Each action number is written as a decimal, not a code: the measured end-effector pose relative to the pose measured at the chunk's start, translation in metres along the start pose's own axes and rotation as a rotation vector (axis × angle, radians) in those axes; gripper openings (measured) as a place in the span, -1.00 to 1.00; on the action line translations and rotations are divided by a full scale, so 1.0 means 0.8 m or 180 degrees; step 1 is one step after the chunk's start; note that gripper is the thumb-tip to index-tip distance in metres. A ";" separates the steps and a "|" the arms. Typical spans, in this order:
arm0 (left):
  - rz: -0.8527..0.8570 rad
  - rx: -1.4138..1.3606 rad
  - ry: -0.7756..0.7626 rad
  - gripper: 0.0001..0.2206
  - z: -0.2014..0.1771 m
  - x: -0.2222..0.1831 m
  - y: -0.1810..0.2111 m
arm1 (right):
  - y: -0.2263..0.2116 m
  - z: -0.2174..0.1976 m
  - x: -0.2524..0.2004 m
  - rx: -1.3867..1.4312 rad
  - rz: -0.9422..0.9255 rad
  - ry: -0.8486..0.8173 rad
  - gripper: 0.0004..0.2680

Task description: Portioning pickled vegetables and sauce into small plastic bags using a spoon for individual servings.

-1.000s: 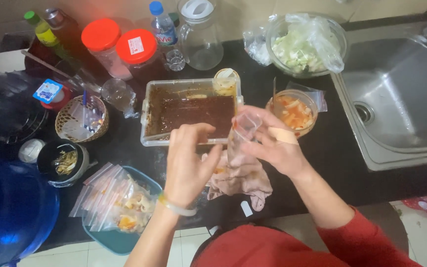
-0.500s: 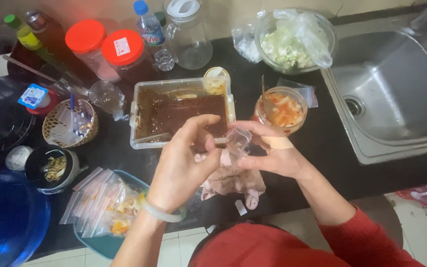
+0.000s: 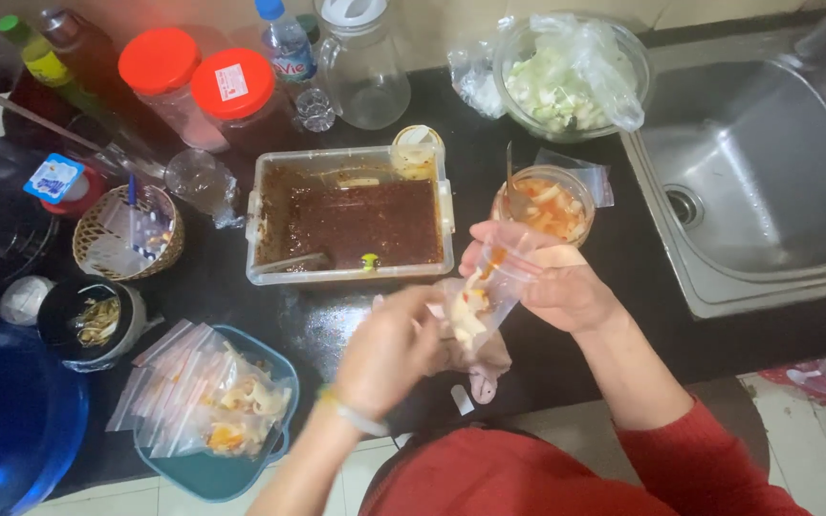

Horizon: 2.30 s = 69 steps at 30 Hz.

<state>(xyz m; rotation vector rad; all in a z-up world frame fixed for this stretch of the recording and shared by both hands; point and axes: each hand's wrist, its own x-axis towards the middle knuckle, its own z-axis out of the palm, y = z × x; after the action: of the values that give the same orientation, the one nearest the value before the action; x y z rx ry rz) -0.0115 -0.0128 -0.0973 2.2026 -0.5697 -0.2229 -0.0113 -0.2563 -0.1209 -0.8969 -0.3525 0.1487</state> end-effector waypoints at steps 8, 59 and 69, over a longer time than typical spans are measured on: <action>0.0783 0.2077 0.0165 -0.90 0.173 0.003 -0.080 | -0.004 -0.018 -0.010 0.0334 -0.0090 -0.0006 -0.36; 0.0255 -0.1072 0.1096 -0.91 0.062 -0.032 0.006 | 0.050 -0.002 -0.056 -0.1266 0.0387 0.0745 -0.44; 0.0455 -0.0817 0.1287 -0.90 0.050 -0.020 0.013 | 0.064 -0.014 -0.048 -0.1283 0.0370 0.0727 -0.46</action>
<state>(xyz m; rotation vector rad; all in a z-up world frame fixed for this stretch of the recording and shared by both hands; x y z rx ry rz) -0.0425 -0.0384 -0.1150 1.8782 -0.4410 0.2114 -0.0417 -0.2434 -0.1763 -1.3206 -0.1164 0.0814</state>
